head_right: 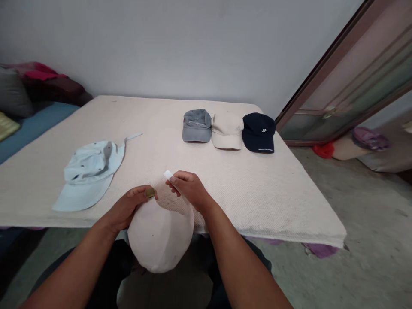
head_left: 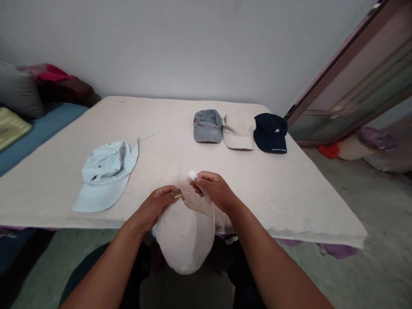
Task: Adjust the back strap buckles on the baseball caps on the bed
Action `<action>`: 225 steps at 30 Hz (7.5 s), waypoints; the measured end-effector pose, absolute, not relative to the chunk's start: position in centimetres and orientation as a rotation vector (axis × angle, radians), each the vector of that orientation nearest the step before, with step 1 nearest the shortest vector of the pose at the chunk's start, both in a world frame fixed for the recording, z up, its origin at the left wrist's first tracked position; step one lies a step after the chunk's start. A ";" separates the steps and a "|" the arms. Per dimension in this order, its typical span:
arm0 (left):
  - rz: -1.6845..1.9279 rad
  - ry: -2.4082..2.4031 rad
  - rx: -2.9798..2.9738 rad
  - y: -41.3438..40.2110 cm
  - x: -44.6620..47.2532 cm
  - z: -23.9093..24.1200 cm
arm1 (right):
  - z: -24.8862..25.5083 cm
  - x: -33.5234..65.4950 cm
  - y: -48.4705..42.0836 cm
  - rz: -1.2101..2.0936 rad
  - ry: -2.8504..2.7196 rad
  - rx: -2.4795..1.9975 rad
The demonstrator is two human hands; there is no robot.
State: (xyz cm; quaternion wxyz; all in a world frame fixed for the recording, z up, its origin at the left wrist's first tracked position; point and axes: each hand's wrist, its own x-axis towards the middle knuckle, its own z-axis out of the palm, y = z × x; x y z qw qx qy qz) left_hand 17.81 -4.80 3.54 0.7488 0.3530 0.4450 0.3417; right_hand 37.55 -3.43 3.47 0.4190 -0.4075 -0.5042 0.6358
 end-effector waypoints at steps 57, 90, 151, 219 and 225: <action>0.750 1.027 0.607 -5.3 16.4 2.2 | 3.6 37.0 -4.1 2.139 -1.289 -0.819; 0.658 0.997 0.744 -5.2 16.5 2.5 | 3.4 37.0 -4.1 2.038 -1.409 -0.854; 0.602 1.148 0.952 -5.0 16.9 3.0 | 3.2 37.6 -3.6 2.001 -1.486 -0.951; 0.586 0.967 0.723 -5.6 17.7 3.2 | 2.3 37.1 -3.7 1.966 -1.450 -0.798; 0.552 0.933 0.740 -5.8 17.7 3.1 | 2.2 37.1 -3.7 1.995 -1.403 -0.741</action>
